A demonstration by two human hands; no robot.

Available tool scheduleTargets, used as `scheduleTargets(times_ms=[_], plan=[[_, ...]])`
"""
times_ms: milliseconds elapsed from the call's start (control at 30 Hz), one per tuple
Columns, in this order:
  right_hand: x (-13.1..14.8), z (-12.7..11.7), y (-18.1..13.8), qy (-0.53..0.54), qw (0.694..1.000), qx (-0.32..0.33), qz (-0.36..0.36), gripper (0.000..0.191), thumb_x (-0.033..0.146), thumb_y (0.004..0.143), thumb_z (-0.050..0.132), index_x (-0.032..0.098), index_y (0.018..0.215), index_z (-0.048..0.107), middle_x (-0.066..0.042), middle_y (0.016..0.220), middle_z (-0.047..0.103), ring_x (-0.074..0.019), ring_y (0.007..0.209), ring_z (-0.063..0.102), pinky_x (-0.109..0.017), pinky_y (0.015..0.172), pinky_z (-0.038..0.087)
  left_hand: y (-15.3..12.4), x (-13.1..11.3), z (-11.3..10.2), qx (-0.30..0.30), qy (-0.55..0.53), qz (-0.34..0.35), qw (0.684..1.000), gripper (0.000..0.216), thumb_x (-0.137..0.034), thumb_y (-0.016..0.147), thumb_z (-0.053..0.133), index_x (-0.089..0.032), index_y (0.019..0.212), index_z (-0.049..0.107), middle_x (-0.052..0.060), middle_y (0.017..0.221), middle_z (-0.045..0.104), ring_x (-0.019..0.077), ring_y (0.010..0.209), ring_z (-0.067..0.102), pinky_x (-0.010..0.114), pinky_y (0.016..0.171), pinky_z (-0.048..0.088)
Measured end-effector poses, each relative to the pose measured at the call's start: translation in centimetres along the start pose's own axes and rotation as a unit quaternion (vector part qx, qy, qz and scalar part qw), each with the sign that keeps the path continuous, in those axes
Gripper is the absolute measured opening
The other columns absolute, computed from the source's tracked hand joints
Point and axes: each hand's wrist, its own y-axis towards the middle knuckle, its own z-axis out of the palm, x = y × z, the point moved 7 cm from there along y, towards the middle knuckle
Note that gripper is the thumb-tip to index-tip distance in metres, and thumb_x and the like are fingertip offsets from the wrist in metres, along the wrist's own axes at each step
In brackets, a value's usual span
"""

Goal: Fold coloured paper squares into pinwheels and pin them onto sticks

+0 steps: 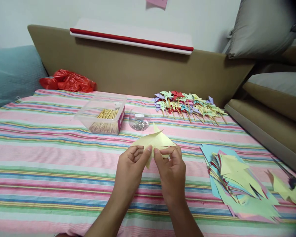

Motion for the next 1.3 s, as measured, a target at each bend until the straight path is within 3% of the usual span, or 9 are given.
scheduleTargets(times_ms=[300, 767, 967, 1200, 1300], plan=[[-0.36, 0.03, -0.26, 0.028, 1.0, 0.003, -0.005, 0.019, 0.032, 0.082, 0.072, 0.021, 0.075, 0.059, -0.002, 0.099, 0.049, -0.0193, 0.093, 0.062, -0.038, 0.084, 0.053, -0.06, 0.02, -0.11, -0.01, 0.007, -0.008, 1.0, 0.022, -0.037, 0.082, 0.076, -0.017, 0.079, 0.069, 0.002, 0.075, 0.072, 0.015, 0.074, 0.064, 0.022, 0.069, 0.049], [0.04, 0.17, -0.39, 0.021, 0.999, -0.007, -0.023, 0.019, 0.031, 0.083, 0.072, 0.021, 0.074, 0.059, 0.0, 0.093, 0.047, -0.0173, 0.087, 0.06, -0.034, 0.08, 0.054, -0.14, 0.03, -0.05, -0.009, 0.003, -0.009, 1.0, 0.022, -0.036, 0.083, 0.075, -0.016, 0.08, 0.069, 0.002, 0.075, 0.072, 0.0146, 0.072, 0.064, 0.022, 0.066, 0.049], [0.0, 0.1, -0.42, 0.021, 0.999, -0.007, -0.024, 0.019, 0.032, 0.083, 0.072, 0.021, 0.075, 0.059, -0.003, 0.099, 0.049, -0.0195, 0.095, 0.06, -0.037, 0.086, 0.053, -0.06, 0.1, -0.16, -0.018, 0.002, -0.016, 1.0, 0.022, -0.037, 0.079, 0.078, -0.016, 0.079, 0.069, 0.003, 0.077, 0.073, 0.016, 0.072, 0.065, 0.024, 0.066, 0.05], [0.1, 0.11, -0.45, 0.007, 1.0, -0.004, -0.028, 0.019, 0.033, 0.084, 0.071, 0.021, 0.075, 0.058, -0.001, 0.094, 0.049, -0.0189, 0.091, 0.06, -0.036, 0.082, 0.053, 0.07, 0.39, -0.25, -0.021, -0.004, -0.021, 1.0, 0.023, -0.035, 0.076, 0.082, -0.017, 0.075, 0.068, 0.0, 0.073, 0.068, 0.0137, 0.07, 0.061, 0.023, 0.066, 0.049], [0.18, 0.17, -0.55, -0.008, 0.999, -0.002, -0.037, 0.018, 0.034, 0.085, 0.07, 0.022, 0.076, 0.059, -0.002, 0.095, 0.05, -0.0212, 0.098, 0.061, -0.039, 0.088, 0.052, 0.12, 0.35, -0.34, -0.012, 0.013, -0.007, 1.0, 0.026, -0.037, 0.079, 0.079, -0.017, 0.072, 0.064, -0.003, 0.066, 0.06, 0.0117, 0.065, 0.055, 0.021, 0.061, 0.044]])
